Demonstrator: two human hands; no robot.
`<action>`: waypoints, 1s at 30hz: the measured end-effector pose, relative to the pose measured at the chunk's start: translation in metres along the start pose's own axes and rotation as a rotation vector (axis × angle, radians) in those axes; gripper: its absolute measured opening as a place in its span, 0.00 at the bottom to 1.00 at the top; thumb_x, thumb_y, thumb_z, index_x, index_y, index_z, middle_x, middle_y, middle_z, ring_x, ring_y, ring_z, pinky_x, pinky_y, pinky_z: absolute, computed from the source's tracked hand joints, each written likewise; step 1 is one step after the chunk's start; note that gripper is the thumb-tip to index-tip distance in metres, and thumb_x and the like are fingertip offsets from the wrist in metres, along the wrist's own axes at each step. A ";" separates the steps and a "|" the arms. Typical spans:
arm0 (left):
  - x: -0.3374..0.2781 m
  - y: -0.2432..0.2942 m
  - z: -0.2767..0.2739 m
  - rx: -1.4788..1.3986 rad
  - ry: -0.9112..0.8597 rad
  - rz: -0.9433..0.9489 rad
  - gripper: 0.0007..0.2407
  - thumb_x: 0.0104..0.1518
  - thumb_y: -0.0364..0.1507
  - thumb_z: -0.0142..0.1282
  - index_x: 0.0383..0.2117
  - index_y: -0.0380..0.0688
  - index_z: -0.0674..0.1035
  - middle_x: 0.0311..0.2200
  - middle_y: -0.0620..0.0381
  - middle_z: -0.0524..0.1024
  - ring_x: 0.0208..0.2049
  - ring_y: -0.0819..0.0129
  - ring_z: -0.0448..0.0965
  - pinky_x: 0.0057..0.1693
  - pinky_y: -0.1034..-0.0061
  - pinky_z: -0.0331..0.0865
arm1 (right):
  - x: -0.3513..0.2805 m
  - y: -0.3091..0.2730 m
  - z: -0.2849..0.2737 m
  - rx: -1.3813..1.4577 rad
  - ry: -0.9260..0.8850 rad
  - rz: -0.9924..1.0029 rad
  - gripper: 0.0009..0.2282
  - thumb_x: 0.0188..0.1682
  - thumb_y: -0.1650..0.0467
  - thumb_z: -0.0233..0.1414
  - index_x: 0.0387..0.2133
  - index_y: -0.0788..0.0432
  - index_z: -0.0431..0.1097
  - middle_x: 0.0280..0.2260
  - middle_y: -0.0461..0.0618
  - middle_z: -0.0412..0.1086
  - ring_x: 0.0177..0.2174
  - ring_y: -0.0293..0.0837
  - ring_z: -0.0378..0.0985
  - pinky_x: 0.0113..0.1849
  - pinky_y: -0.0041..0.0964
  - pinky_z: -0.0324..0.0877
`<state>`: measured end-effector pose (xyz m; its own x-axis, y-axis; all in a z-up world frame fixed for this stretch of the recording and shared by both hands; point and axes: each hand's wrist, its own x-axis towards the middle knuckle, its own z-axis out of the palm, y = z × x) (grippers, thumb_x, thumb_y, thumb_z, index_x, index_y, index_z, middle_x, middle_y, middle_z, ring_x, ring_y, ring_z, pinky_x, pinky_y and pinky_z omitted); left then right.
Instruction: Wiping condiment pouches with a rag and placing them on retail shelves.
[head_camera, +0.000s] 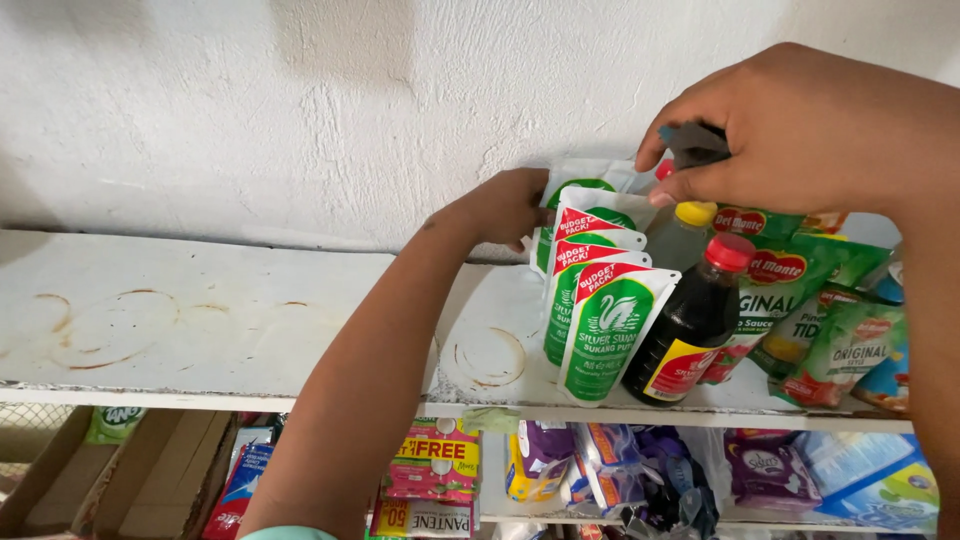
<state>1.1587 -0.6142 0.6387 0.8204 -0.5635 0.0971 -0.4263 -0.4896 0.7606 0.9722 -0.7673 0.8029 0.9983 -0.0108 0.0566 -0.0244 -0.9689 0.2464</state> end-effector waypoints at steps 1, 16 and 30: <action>0.000 -0.001 -0.001 0.000 -0.002 0.002 0.15 0.59 0.27 0.55 0.53 0.46 0.76 0.44 0.55 0.82 0.36 0.67 0.85 0.36 0.70 0.84 | 0.007 0.006 0.005 0.000 -0.001 0.003 0.15 0.47 0.60 0.62 0.47 0.43 0.78 0.30 0.50 0.76 0.28 0.45 0.81 0.33 0.39 0.74; -0.010 0.003 0.009 0.364 -0.090 -0.236 0.09 0.55 0.30 0.65 0.23 0.36 0.83 0.23 0.54 0.83 0.23 0.67 0.82 0.31 0.70 0.77 | 0.121 0.020 0.068 -0.093 0.223 -0.205 0.18 0.39 0.58 0.63 0.44 0.43 0.78 0.39 0.49 0.78 0.40 0.55 0.81 0.40 0.52 0.75; -0.005 -0.008 0.003 0.198 -0.113 -0.251 0.08 0.62 0.26 0.54 0.29 0.34 0.80 0.26 0.52 0.83 0.25 0.68 0.83 0.30 0.71 0.74 | 0.129 0.016 0.064 -0.137 0.018 -0.086 0.16 0.44 0.58 0.62 0.42 0.50 0.81 0.37 0.54 0.81 0.38 0.55 0.84 0.41 0.51 0.77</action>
<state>1.1566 -0.6092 0.6302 0.8661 -0.4743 -0.1577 -0.2914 -0.7355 0.6116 1.1043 -0.8002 0.7525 0.9960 0.0767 0.0467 0.0533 -0.9232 0.3806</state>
